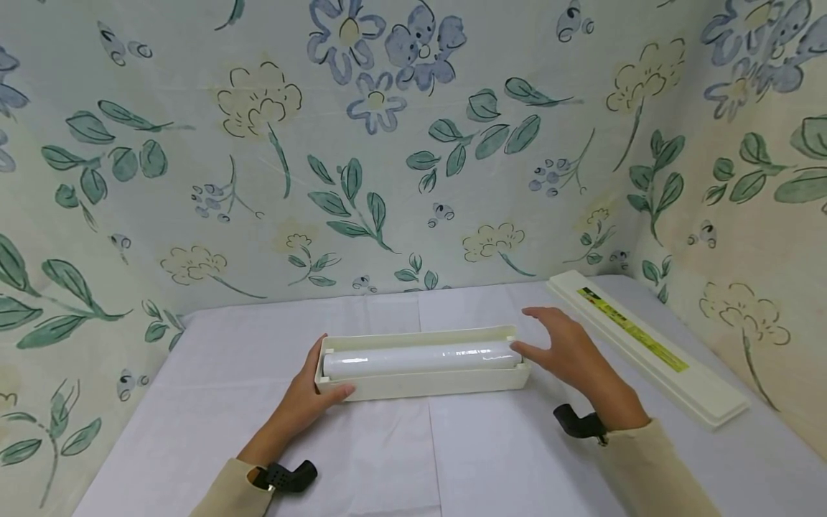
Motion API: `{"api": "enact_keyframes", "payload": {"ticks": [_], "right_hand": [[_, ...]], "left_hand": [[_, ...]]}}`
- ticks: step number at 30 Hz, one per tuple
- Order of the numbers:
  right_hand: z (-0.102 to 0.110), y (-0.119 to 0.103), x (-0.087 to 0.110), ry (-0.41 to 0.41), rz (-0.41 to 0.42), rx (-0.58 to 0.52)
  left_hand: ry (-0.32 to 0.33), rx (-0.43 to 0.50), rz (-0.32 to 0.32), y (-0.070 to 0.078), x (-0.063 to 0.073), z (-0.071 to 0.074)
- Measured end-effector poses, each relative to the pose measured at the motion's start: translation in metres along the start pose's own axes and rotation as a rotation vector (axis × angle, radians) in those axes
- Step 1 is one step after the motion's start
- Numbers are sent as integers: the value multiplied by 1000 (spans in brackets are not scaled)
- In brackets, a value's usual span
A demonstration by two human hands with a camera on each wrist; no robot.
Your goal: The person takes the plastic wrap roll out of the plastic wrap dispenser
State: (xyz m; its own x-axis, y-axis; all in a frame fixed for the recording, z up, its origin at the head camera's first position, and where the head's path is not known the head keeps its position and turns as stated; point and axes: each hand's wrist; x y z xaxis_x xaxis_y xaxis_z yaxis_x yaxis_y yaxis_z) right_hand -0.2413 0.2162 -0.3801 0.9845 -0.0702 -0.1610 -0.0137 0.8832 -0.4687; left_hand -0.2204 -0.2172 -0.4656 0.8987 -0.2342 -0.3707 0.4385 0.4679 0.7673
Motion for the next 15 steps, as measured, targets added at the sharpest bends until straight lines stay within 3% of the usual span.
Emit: {"api": "enact_keyframes", "payload": {"ticks": [15], "right_hand": [[-11,-9,5,-30,37,-25]], "left_hand": [[1,7,17,1,-1,1]]}}
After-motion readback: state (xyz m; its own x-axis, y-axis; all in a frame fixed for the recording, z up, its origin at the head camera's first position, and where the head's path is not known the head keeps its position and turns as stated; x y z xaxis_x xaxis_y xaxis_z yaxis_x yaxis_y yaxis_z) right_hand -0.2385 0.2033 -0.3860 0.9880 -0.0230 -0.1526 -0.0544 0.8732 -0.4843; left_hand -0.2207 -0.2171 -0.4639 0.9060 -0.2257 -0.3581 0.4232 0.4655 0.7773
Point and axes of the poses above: each hand's wrist, its own x-axis away from the middle knuckle, its own z-axis out of the back of the hand, y = z × x, and after that the axes turned 14 degrees about -z, right-handed
